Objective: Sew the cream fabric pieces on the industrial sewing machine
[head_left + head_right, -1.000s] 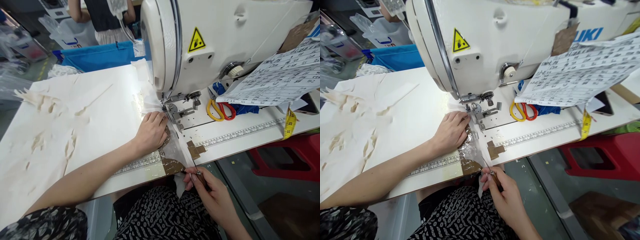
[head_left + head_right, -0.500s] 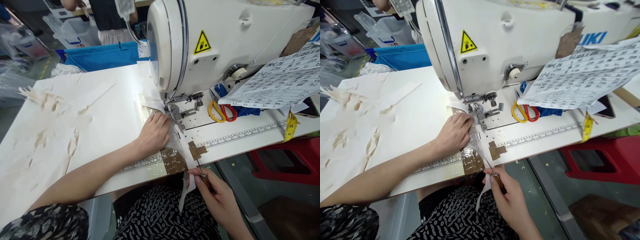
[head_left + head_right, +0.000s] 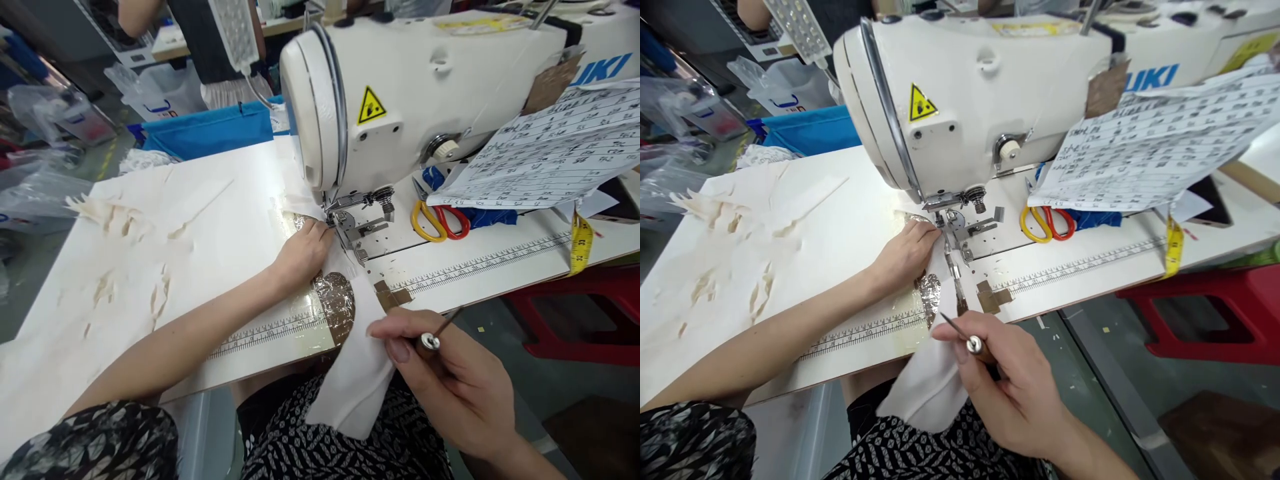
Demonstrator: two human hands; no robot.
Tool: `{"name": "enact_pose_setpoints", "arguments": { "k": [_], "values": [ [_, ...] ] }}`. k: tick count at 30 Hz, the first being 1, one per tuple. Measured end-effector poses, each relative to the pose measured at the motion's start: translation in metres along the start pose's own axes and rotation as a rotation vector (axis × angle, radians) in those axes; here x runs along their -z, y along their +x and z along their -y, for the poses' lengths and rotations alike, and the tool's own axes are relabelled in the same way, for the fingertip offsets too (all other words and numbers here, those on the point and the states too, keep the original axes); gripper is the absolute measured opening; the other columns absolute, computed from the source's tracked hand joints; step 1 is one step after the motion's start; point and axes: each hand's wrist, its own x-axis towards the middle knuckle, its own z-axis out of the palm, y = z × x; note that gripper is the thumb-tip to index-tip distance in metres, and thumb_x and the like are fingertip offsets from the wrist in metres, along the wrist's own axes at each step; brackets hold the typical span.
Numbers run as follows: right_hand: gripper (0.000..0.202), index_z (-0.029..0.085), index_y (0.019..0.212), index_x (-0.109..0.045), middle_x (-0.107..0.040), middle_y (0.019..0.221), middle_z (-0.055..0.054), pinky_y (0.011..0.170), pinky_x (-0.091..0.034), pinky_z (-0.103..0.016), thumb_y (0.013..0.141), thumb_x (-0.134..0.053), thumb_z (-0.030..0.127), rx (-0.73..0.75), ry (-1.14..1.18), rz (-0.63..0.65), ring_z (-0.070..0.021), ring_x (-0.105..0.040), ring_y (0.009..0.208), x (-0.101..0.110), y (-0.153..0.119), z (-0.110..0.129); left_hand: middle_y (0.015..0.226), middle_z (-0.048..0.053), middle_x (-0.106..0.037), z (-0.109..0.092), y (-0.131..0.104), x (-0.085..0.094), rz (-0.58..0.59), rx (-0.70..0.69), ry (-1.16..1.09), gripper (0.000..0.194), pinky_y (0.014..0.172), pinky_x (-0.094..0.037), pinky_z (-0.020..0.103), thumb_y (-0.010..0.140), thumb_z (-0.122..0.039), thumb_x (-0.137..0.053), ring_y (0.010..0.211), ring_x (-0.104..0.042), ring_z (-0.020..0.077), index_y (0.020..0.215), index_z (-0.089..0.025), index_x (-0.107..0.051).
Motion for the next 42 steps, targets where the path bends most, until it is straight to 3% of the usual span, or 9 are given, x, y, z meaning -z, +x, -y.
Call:
{"name": "enact_pose_setpoints", "arguments": {
  "k": [4,8,13,16,20,22,27,34,42],
  "values": [
    [0.024,0.031,0.118,-0.062,-0.070,0.076,0.002,0.046,-0.049,-0.022,0.099,-0.049,0.023,0.029,0.045,0.123,-0.0102,-0.055,0.046,-0.006,0.015,0.011,0.103,0.017,-0.064,0.004,0.011,0.002,0.080,-0.010,0.135,0.031,0.068,-0.053,0.033,0.092,0.003,-0.036,0.087,-0.056,0.0242,0.105,-0.004,-0.063],
    [0.027,0.024,0.120,-0.059,-0.071,0.083,0.001,0.061,-0.054,-0.022,0.100,-0.040,0.020,0.050,-0.041,0.221,-0.0125,-0.066,0.063,-0.010,0.015,0.005,0.105,0.014,-0.066,0.014,0.009,-0.007,-0.008,0.048,0.049,0.026,0.070,-0.055,0.034,0.094,-0.004,-0.041,0.091,-0.058,0.0238,0.104,-0.009,-0.064],
    [0.029,0.016,0.117,-0.057,-0.075,0.089,-0.007,0.052,-0.050,-0.027,0.102,-0.035,0.029,-0.117,-0.275,0.099,-0.0194,-0.071,0.068,-0.016,0.014,-0.023,0.104,0.008,-0.068,0.031,0.003,-0.017,-0.194,0.113,-0.293,0.016,0.079,-0.056,0.034,0.096,-0.025,-0.054,0.095,-0.063,0.0207,0.096,-0.016,-0.067],
    [0.035,0.011,0.121,-0.054,-0.074,0.087,-0.008,0.051,-0.046,-0.029,0.102,-0.033,0.031,-0.155,-0.417,0.001,-0.0211,-0.070,0.065,-0.023,0.020,-0.041,0.100,0.007,-0.068,0.035,0.003,-0.015,-0.216,0.098,-0.448,0.013,0.079,-0.056,0.034,0.092,-0.025,-0.058,0.091,-0.065,0.0190,0.090,-0.017,-0.068],
    [0.035,0.013,0.122,-0.058,-0.075,0.096,-0.008,0.050,-0.040,-0.029,0.103,-0.033,0.027,-0.122,-0.590,-0.026,-0.0187,-0.067,0.064,-0.033,0.032,-0.057,0.098,0.006,-0.069,0.034,0.004,-0.009,-0.222,0.096,-0.541,0.015,0.080,-0.056,0.034,0.092,-0.030,-0.060,0.089,-0.066,0.0181,0.086,-0.020,-0.069],
    [0.034,0.015,0.124,-0.061,-0.075,0.102,-0.007,0.050,-0.038,-0.029,0.103,-0.035,0.026,-0.068,-0.646,-0.045,-0.0177,-0.068,0.069,-0.038,0.039,-0.062,0.097,0.006,-0.069,0.033,0.004,-0.007,-0.223,0.102,-0.556,0.018,0.079,-0.056,0.034,0.093,-0.033,-0.059,0.088,-0.066,0.0178,0.086,-0.020,-0.070],
    [0.034,0.015,0.121,-0.065,-0.076,0.089,-0.004,0.049,-0.035,-0.029,0.102,-0.038,0.023,0.024,-0.720,-0.077,-0.0156,-0.067,0.065,-0.047,0.053,-0.065,0.092,0.006,-0.068,0.032,0.005,-0.008,-0.246,0.115,-0.552,0.022,0.078,-0.055,0.034,0.093,-0.037,-0.060,0.087,-0.065,0.0182,0.084,-0.019,-0.069],
    [0.036,0.015,0.122,-0.064,-0.076,0.092,-0.008,0.046,-0.029,-0.028,0.103,-0.036,0.025,-0.001,-0.730,-0.019,-0.0155,-0.064,0.058,-0.050,0.062,-0.064,0.095,0.006,-0.068,0.031,0.006,-0.010,-0.231,0.158,-0.497,0.014,0.078,-0.055,0.034,0.090,-0.028,-0.055,0.091,-0.065,0.0186,0.085,-0.020,-0.066],
    [0.037,0.014,0.127,-0.061,-0.076,0.096,-0.009,0.048,-0.034,-0.028,0.104,-0.034,0.024,0.028,-0.787,0.023,-0.0168,-0.065,0.063,-0.051,0.062,-0.067,0.098,0.005,-0.068,0.032,0.008,-0.010,-0.152,0.190,-0.427,0.011,0.079,-0.054,0.035,0.084,-0.026,-0.057,0.090,-0.063,0.0200,0.092,-0.020,-0.063]
  ]
}}
